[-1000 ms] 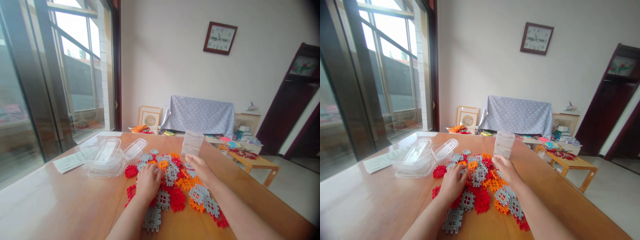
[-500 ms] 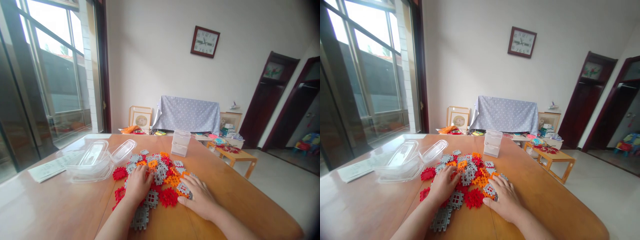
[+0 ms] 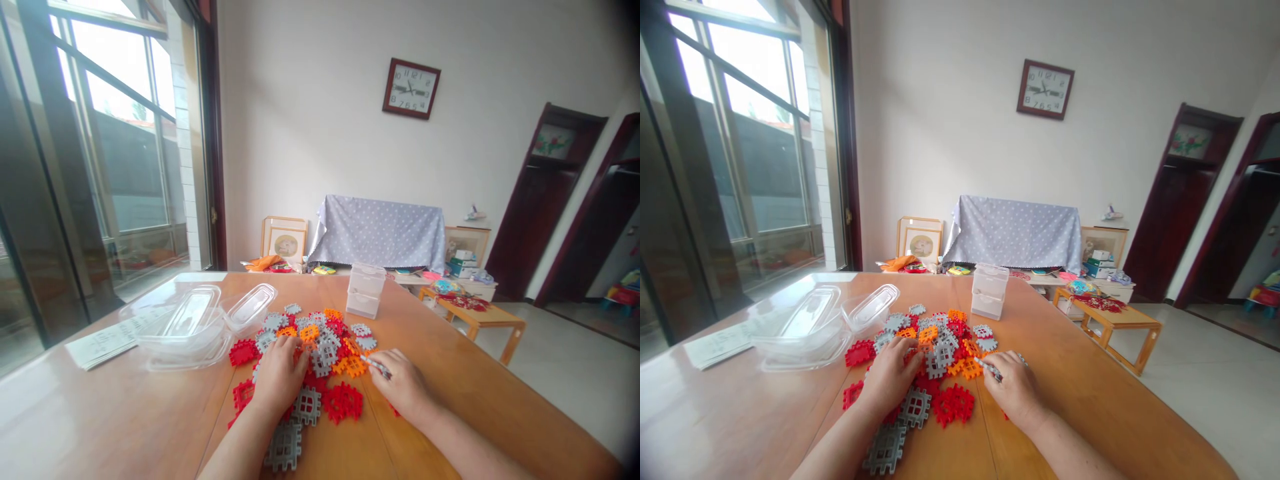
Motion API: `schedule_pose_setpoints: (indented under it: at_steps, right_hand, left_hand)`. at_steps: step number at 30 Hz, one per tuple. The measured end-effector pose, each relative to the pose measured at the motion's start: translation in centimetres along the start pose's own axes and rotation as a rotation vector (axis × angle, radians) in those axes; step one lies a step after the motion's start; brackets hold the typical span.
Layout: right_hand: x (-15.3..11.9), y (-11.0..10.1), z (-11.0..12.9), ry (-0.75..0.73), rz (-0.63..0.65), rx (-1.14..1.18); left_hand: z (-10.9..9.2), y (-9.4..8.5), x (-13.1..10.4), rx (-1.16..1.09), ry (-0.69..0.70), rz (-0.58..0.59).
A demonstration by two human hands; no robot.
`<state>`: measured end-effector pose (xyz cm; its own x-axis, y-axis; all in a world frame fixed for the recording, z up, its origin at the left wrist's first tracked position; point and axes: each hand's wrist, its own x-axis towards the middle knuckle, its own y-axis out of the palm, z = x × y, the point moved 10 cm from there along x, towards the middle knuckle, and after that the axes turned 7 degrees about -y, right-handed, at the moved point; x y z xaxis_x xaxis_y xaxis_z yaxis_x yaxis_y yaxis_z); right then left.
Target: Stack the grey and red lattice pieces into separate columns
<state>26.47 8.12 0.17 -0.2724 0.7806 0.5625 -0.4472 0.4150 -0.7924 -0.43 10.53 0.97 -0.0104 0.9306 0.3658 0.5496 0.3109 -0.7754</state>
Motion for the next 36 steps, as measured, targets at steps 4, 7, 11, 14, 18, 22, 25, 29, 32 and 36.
schedule_pose_setpoints:
  at_steps: [4,7,11,14,18,22,25,29,32,36]
  right_hand:
    - [0.5,-0.9,-1.8,0.094,-0.044,-0.013]
    - [1.2,-1.6,-3.0,0.172,-0.106,0.035]
    - [3.3,-1.0,-2.9,0.289,-0.166,0.244]
    - [6.1,0.4,-0.5,0.287,-0.217,0.438]
    - [10.0,3.4,4.1,0.222,-0.183,0.612]
    - [12.4,6.2,7.1,0.226,-0.075,0.784]
    - [12.7,7.3,7.7,0.295,0.006,0.932]
    - [12.1,6.0,6.2,0.349,-0.020,0.986]
    - [10.6,3.6,3.1,0.341,-0.091,0.915]
    - [6.3,0.7,-2.7,0.355,-0.097,0.704]
  left_hand:
    - [0.3,0.0,0.0,-0.003,-0.031,-0.002]
    - [0.9,-0.2,0.1,-0.019,-0.065,-0.024]
    - [2.4,-0.4,0.4,-0.073,-0.149,-0.045]
    - [3.1,-0.6,0.5,-0.106,-0.186,-0.065]
    - [3.9,-0.6,0.6,-0.145,-0.225,-0.068]
    - [4.3,-1.0,0.7,-0.196,-0.231,-0.120]
    - [4.2,-1.1,0.8,-0.212,-0.201,-0.141]
    - [3.8,-0.9,0.8,-0.190,-0.174,-0.127]
    - [3.5,-0.9,0.8,-0.161,-0.170,-0.110]
    - [2.7,-0.7,0.7,-0.112,-0.153,-0.077]
